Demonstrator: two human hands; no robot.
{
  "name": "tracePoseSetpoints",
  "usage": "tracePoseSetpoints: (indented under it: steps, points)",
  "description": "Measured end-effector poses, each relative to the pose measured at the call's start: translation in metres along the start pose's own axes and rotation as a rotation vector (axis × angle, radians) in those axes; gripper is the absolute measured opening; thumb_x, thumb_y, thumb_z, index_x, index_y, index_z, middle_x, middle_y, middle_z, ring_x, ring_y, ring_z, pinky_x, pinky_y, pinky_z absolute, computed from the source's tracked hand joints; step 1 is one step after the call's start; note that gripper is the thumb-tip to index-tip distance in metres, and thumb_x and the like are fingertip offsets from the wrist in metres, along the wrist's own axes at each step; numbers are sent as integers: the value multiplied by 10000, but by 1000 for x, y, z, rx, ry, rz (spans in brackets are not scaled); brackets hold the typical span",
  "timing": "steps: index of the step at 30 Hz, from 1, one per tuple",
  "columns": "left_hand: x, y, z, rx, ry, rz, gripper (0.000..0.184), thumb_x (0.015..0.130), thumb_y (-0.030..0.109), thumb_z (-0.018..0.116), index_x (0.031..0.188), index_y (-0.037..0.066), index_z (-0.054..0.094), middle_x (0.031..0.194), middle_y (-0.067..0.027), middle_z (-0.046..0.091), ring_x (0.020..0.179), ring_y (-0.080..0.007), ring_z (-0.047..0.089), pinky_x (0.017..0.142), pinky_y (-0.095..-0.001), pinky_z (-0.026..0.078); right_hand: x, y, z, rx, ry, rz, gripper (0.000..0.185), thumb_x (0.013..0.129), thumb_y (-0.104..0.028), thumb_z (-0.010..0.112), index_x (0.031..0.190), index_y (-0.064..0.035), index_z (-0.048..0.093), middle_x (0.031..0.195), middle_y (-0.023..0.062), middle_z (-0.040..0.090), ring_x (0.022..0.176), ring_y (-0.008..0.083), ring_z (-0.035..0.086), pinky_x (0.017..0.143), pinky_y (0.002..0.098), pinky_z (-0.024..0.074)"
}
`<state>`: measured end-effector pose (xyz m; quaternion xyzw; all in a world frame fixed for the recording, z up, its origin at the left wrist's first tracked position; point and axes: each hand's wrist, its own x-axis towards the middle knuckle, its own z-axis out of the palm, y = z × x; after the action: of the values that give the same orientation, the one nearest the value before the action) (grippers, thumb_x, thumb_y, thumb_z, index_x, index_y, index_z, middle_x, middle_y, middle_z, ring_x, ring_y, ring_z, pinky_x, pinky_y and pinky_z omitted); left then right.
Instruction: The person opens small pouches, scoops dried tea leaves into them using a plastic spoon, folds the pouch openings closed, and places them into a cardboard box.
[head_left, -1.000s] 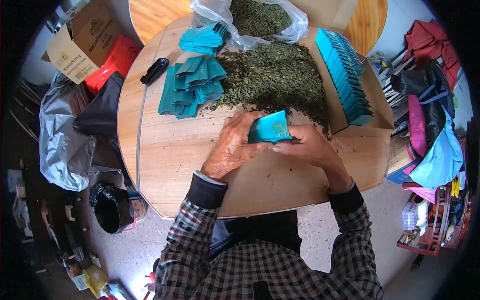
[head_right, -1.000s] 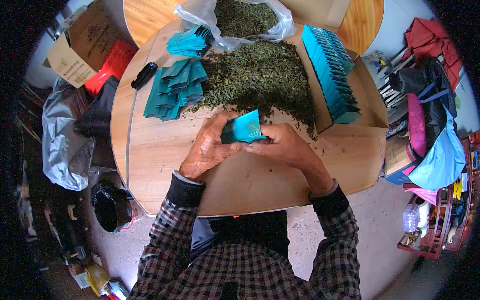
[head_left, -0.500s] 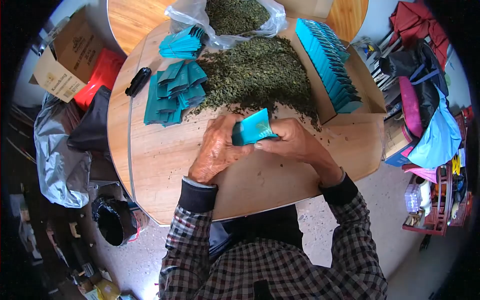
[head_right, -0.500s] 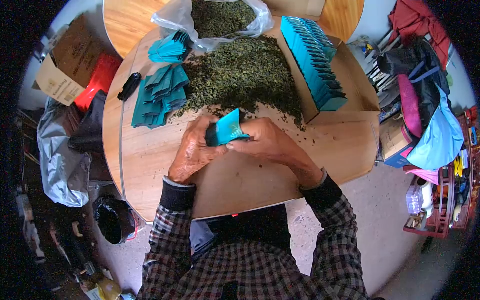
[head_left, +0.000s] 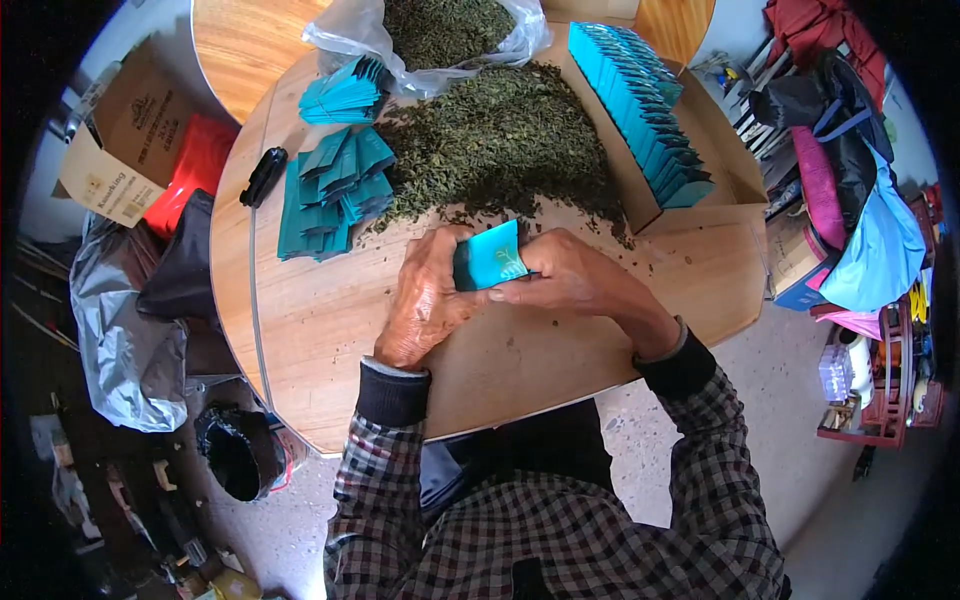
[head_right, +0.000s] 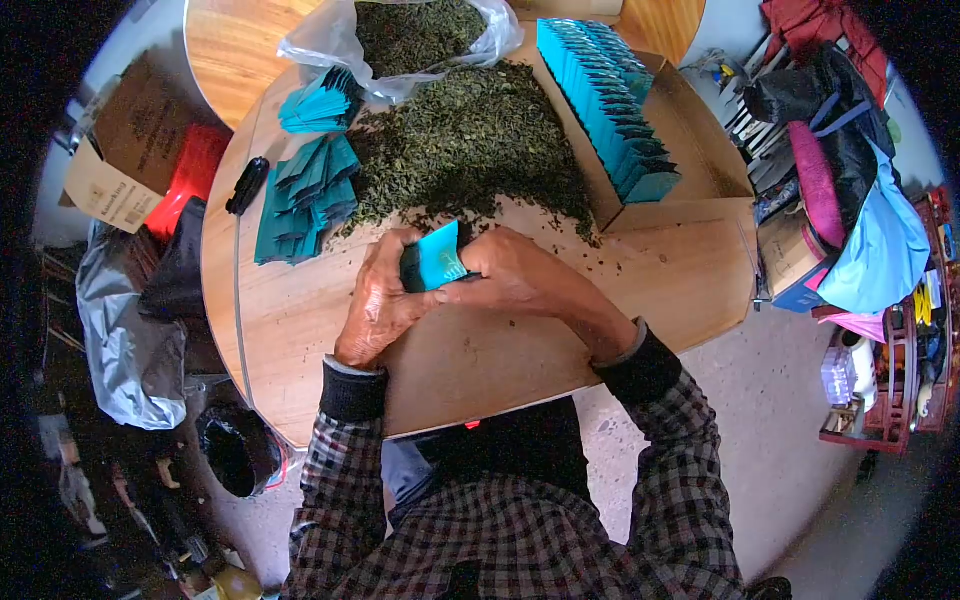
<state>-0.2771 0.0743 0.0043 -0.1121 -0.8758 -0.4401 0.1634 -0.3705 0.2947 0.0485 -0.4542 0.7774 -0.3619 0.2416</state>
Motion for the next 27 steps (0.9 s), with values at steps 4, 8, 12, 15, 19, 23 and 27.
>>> tracePoseSetpoints:
  steps: [4,8,12,15,19,23,27]
  points:
    - [0,2,1,6,-49,-44,589,753,154,849,1259,11,583,1183,-223,667,1121,-455,620,991,-510,489,-1,-4,-1,-38,-27,20,318,937,-316,756,995,-6,713,777,123,657,671,168,545,646,368,467]
    - [-2,-8,5,-82,-5,-97,624,751,150,863,1282,17,565,1183,-230,665,1125,-457,626,983,-510,501,1,-14,5,101,106,42,370,919,-372,765,1037,-26,705,820,158,704,692,290,648,686,414,516]
    - [-4,-13,5,-196,-18,-179,685,763,188,888,1332,20,545,1196,-237,669,1148,-449,636,984,-496,511,2,-14,11,-5,166,0,404,930,-329,770,1176,-22,678,915,161,758,777,311,726,740,408,546]
    - [-3,-17,10,-187,36,-108,731,754,224,915,1353,24,548,1202,-233,676,1146,-444,644,987,-489,517,2,-9,12,-52,174,30,458,926,-347,781,1226,-25,654,939,183,768,814,343,757,753,430,552]
    - [-2,-17,6,-283,34,-111,719,750,204,920,1352,30,567,1199,-219,683,1140,-435,652,992,-487,518,1,-7,13,-73,213,6,437,931,-301,788,1238,-26,644,932,182,767,799,316,767,741,403,552]
    - [0,-17,5,-154,56,-83,645,767,170,897,1323,34,599,1184,-207,686,1127,-424,655,988,-483,519,-1,-17,0,44,178,-2,335,939,-202,791,1193,-14,681,901,158,761,796,196,744,735,348,547]
    - [1,-14,5,-141,74,-105,623,766,150,893,1310,37,612,1170,-201,685,1112,-415,658,978,-479,520,-8,-21,-5,124,220,-2,334,925,-157,805,1212,-10,716,891,113,742,797,113,669,744,322,537]
